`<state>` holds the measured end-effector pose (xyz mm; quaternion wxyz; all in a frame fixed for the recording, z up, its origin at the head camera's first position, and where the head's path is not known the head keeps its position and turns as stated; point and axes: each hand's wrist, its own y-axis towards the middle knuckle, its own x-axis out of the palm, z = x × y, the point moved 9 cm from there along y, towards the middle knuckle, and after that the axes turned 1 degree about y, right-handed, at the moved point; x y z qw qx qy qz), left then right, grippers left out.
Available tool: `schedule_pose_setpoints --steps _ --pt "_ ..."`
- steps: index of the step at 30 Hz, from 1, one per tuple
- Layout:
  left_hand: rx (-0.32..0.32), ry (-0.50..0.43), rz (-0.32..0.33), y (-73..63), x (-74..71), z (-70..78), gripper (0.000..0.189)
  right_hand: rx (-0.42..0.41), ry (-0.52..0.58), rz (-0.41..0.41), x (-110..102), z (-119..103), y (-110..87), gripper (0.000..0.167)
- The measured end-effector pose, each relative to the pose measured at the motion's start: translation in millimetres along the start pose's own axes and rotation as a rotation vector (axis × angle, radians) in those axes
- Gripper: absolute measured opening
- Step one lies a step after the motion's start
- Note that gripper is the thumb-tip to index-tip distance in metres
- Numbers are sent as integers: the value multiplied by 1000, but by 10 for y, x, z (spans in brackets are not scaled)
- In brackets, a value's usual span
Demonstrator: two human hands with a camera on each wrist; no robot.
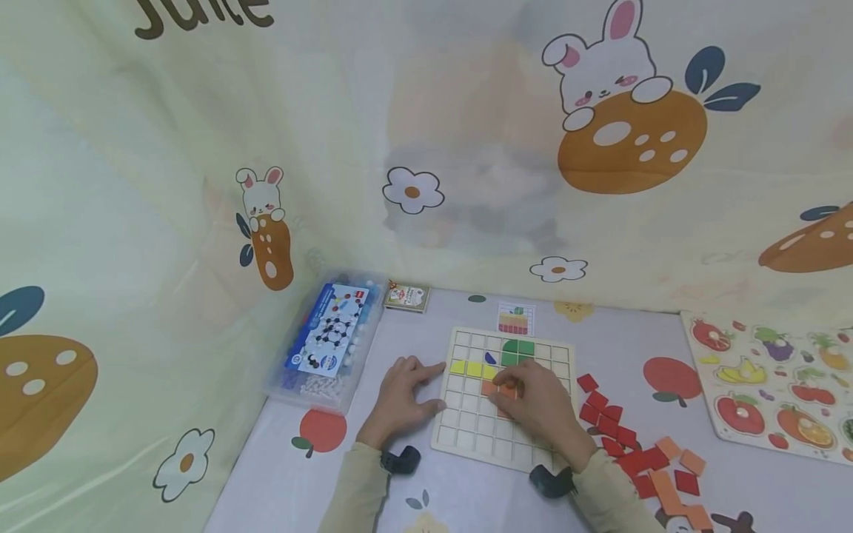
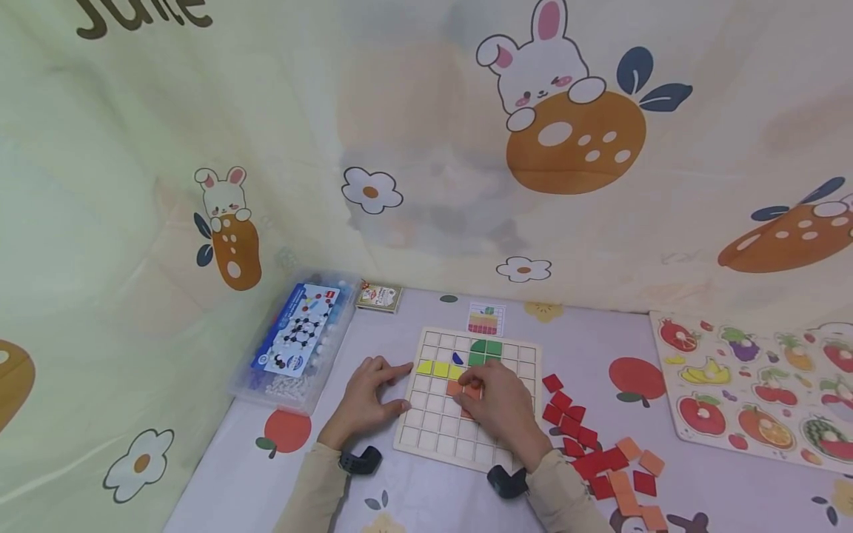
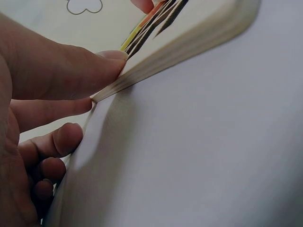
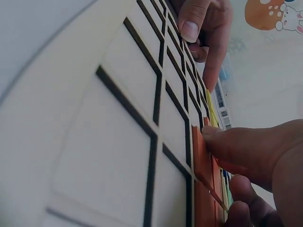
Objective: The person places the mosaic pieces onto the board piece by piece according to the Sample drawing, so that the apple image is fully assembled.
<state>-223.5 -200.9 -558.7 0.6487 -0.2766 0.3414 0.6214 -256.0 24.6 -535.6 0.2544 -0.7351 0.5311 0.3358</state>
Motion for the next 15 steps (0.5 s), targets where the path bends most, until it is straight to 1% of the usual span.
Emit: schedule_pose_setpoints --steps 5,8,10,13,15 --pt "-10 10 -6 5 9 -10 65 -8 14 -8 -15 6 -7 31" --pt "-18 17 -10 6 13 -13 65 -24 35 11 -67 41 -41 33" --pt "-27 14 -14 6 17 -14 65 -37 37 44 -157 85 -82 34" --pt "-32 4 -18 5 16 -3 65 -40 -5 105 -366 210 -184 35" --pt "-35 3 -21 2 15 5 64 -10 -42 112 -521 337 -268 38"
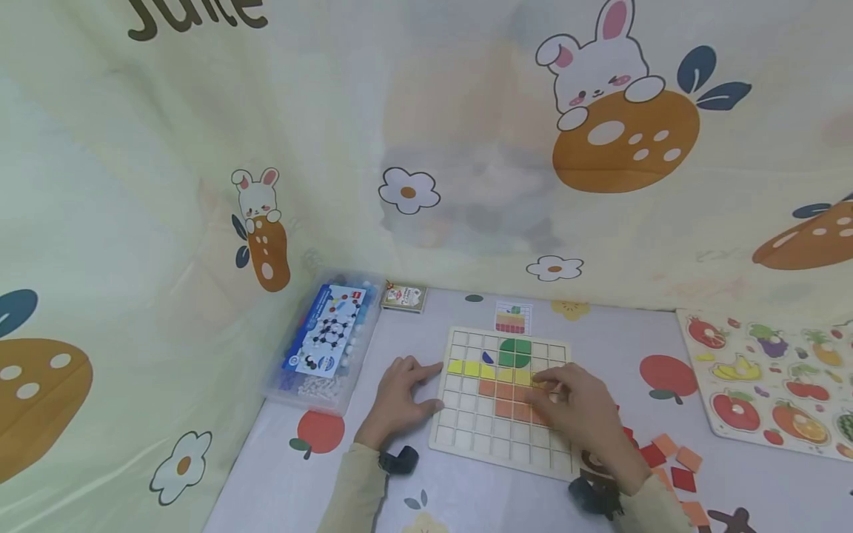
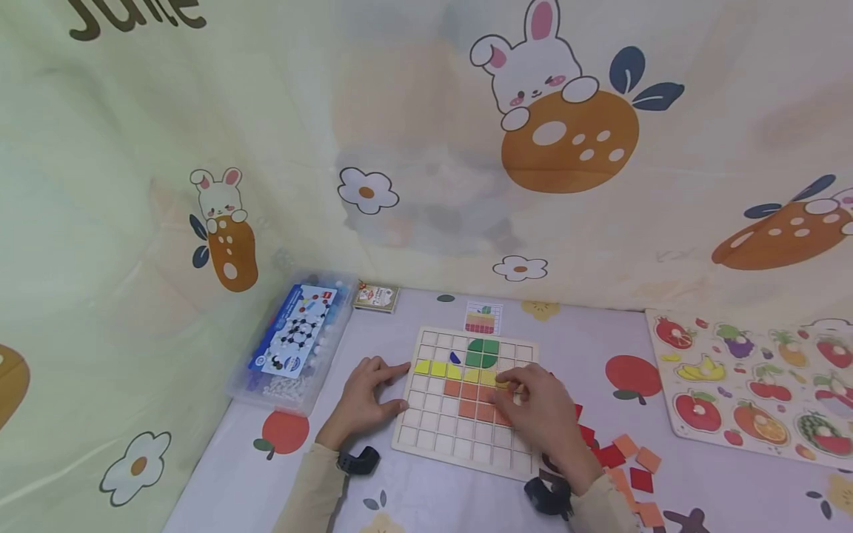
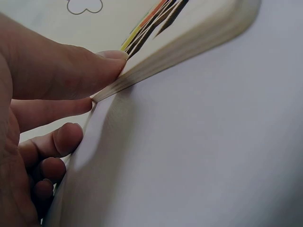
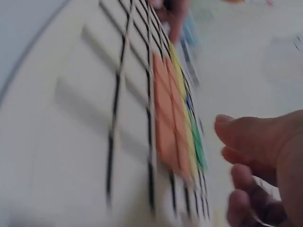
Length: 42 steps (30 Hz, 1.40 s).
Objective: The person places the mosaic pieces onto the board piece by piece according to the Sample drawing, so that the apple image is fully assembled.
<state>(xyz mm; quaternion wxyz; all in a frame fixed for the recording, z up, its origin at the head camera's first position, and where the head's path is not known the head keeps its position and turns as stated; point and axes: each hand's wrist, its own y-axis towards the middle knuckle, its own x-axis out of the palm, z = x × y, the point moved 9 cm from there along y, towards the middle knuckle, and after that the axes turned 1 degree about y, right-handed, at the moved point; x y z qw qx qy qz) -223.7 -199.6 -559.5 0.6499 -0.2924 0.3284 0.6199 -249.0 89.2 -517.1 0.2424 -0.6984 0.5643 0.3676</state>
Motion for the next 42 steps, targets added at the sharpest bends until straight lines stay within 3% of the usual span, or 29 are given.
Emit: schedule_pose_setpoints --steps 4,9,14,21,33,42 --pt "0 7 0 2 -2 11 64 89 -101 -50 -289 385 -160 52" --pt "-4 21 -2 0 15 -16 65 209 -138 -163 -560 939 -390 67" --pt "9 19 5 -4 9 -26 64 274 -151 -256 -721 1301 -557 65" --pt "17 15 16 -13 -12 -34 63 287 -153 -296 -699 1448 -664 50" --pt "26 14 19 6 7 -20 64 338 -138 -306 -753 1692 -662 60" --pt "22 5 19 -1 1 -11 63 310 -119 -280 -786 1688 -664 53"
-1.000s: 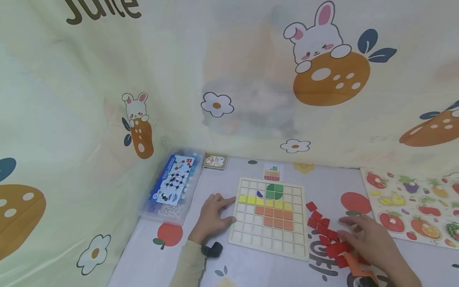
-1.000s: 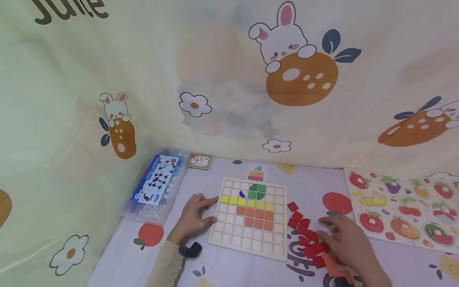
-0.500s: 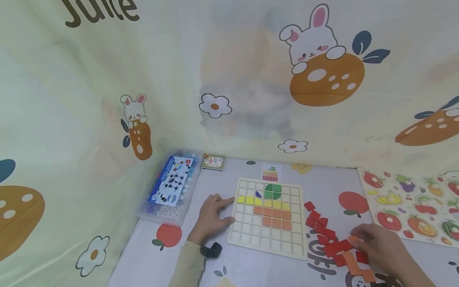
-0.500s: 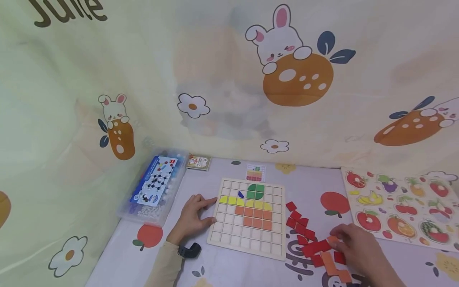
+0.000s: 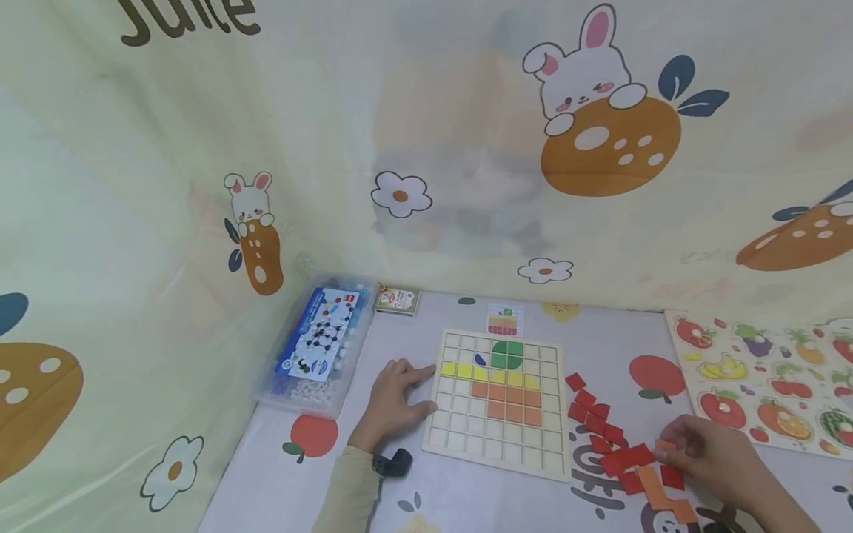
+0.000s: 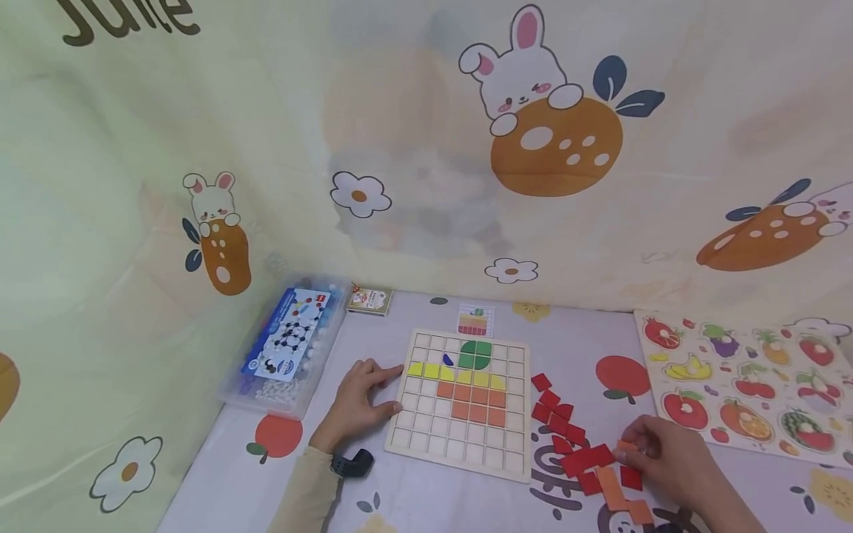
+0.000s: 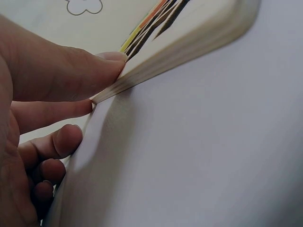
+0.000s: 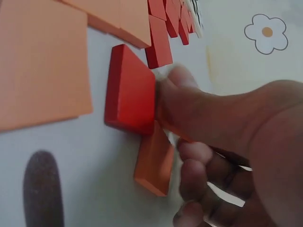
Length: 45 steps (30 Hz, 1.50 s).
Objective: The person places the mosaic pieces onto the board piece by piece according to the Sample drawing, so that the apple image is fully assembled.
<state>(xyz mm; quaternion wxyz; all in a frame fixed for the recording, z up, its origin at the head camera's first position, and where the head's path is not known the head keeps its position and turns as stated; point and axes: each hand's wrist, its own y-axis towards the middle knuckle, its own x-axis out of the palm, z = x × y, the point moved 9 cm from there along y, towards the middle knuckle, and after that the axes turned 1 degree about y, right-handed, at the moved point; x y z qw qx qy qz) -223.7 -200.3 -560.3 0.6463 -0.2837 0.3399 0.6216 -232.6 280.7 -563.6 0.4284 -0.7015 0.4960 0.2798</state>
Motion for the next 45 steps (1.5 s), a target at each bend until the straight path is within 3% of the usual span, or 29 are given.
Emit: schedule_pose_setpoints --steps 9,17,26,37,45 --pt "-7 3 2 -7 -7 12 63 -86 20 128 -182 -164 -55 40" --pt "6 16 7 -5 -5 17 62 -126 91 272 -223 -465 -27 54" --pt "0 9 -1 -4 -22 31 62 -184 185 180 85 -1010 94 59" --pt "-11 8 -13 7 -20 24 63 -382 288 218 379 -1719 191 39" --pt "-15 5 -14 7 1 -6 63 -374 322 147 656 -2012 285 40"
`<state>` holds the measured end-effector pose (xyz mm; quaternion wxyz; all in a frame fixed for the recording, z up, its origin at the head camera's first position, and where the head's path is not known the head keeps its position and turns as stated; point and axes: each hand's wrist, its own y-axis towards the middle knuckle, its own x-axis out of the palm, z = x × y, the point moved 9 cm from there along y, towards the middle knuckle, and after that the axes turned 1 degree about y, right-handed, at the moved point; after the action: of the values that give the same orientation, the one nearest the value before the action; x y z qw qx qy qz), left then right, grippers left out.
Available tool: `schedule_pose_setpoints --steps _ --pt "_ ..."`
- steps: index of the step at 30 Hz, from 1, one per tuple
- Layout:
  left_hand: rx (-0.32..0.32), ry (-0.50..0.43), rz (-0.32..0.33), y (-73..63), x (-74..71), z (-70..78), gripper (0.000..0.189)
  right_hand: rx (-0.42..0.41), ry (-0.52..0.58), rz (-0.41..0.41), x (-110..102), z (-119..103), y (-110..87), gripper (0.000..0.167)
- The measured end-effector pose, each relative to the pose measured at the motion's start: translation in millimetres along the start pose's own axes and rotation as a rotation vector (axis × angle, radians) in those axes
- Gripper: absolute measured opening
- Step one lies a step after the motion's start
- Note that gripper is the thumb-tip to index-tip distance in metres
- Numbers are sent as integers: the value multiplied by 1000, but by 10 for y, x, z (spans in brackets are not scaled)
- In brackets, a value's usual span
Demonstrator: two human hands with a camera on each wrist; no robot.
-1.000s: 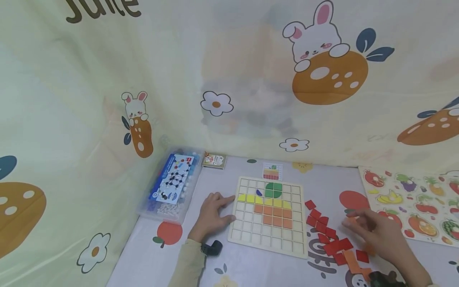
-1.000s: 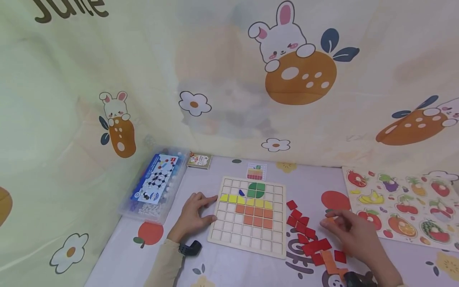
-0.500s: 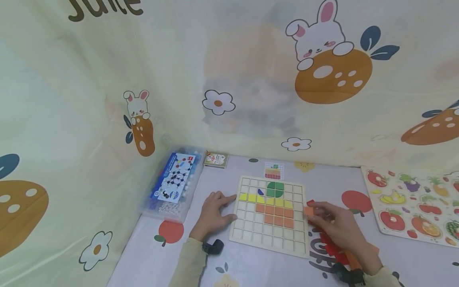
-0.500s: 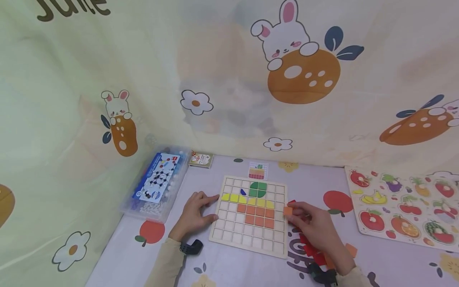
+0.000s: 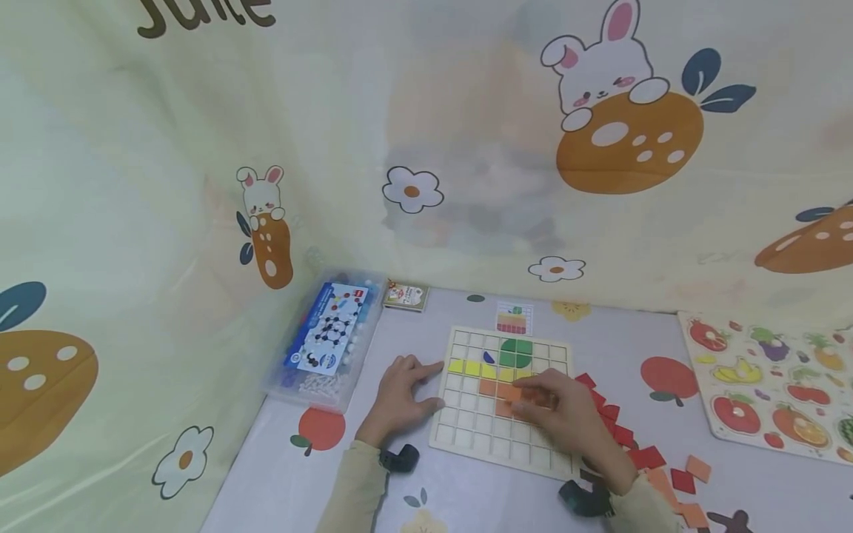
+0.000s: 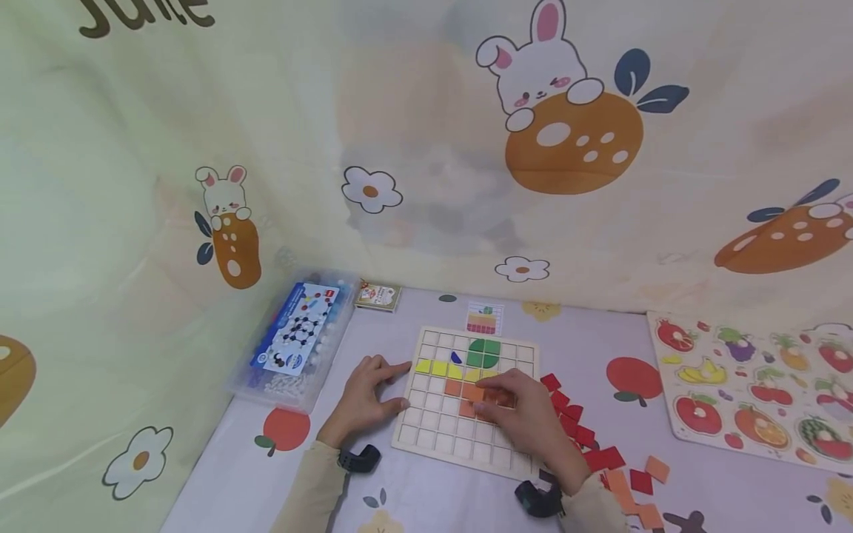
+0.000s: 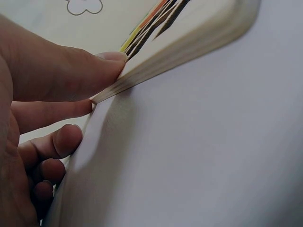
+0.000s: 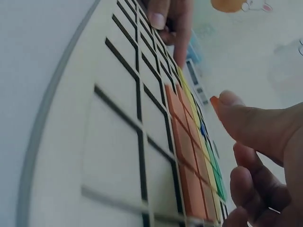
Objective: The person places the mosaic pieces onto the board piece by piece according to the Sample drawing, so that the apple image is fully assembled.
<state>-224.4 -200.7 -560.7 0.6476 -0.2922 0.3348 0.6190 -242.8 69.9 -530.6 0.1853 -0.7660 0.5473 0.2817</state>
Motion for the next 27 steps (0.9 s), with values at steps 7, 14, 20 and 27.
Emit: schedule_pose_setpoints --steps 7,14,20,27 --pt "2 -3 4 2 -2 5 64 10 21 -37 212 -126 53 37" --pt "4 -3 5 4 7 -4 64 28 -68 -59 356 -217 57 35" --pt "-8 -6 -2 2 17 -19 64 12 -143 -36 407 -267 62 37" --pt "-18 4 -5 3 26 -27 64 41 -139 -43 443 -254 72 39"
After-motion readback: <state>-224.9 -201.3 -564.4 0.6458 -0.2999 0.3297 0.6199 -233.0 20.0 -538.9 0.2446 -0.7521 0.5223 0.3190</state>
